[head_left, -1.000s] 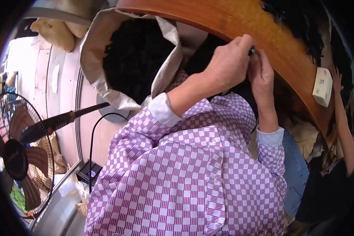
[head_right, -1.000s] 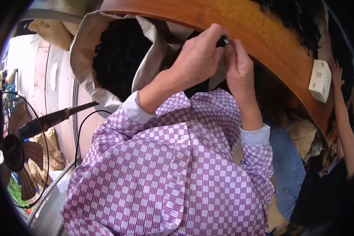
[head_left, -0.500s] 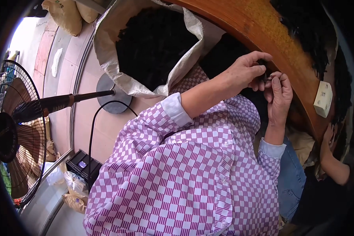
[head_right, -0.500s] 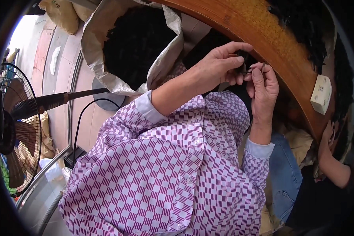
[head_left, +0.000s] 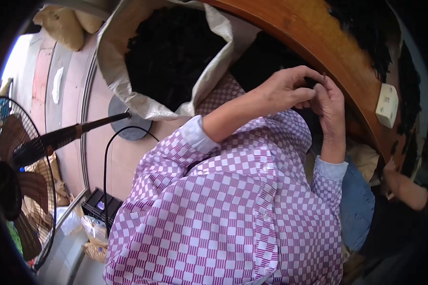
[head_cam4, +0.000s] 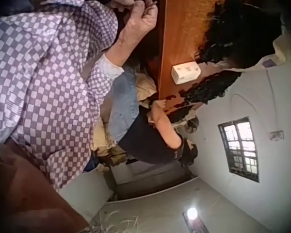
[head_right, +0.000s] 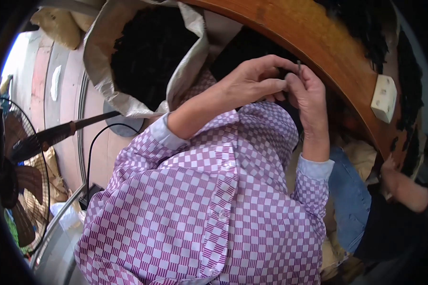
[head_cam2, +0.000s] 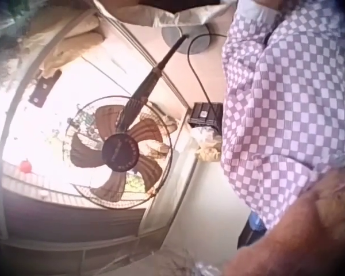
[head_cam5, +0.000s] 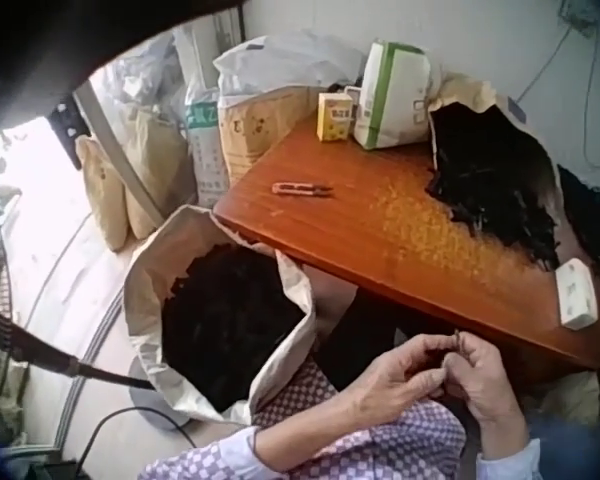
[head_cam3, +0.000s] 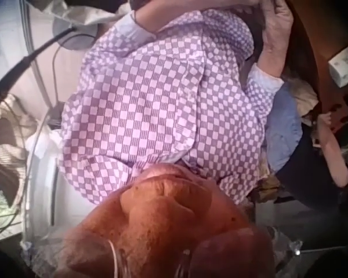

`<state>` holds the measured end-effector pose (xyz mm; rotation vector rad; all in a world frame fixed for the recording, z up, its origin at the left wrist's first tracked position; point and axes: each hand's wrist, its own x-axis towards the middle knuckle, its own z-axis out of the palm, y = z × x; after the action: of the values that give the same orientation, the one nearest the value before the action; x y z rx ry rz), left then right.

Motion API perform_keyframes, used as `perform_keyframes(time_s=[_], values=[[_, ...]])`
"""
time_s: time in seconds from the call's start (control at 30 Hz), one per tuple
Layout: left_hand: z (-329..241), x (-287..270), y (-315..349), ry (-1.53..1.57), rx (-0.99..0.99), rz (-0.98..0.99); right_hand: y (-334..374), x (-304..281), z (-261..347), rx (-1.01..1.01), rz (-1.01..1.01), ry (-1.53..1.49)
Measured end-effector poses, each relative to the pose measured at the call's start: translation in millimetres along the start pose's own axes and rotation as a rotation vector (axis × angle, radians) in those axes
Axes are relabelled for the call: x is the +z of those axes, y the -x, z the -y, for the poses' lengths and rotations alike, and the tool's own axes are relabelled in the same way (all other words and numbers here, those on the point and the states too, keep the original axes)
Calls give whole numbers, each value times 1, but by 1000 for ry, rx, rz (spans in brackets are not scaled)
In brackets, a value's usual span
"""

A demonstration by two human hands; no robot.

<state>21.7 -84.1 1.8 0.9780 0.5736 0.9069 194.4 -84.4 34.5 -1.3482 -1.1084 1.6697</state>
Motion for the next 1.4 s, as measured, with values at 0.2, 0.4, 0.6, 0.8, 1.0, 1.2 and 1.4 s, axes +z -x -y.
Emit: perform_keyframes(time_s=[0.2,0.4,0.6,0.8,1.0,1.2,1.4], values=[[-2,0,6,-385,86,-171,-1,20,-17,-213,-107,76],[2,4,-5,-120,66,-258,10,27,-20,-142,-136,-44],[9,6,-11,-124,63,-257,1,27,-28,-207,-103,-51],[15,9,-14,-294,158,-271,3,25,-31,-189,-120,-148],[2,13,-7,-601,309,-334,1,36,-26,-302,-79,-220],[-10,13,-10,-727,251,-356,-16,25,-26,-490,-58,66],[-25,-10,-6,-565,193,-389,-25,11,-8,-528,-138,744]])
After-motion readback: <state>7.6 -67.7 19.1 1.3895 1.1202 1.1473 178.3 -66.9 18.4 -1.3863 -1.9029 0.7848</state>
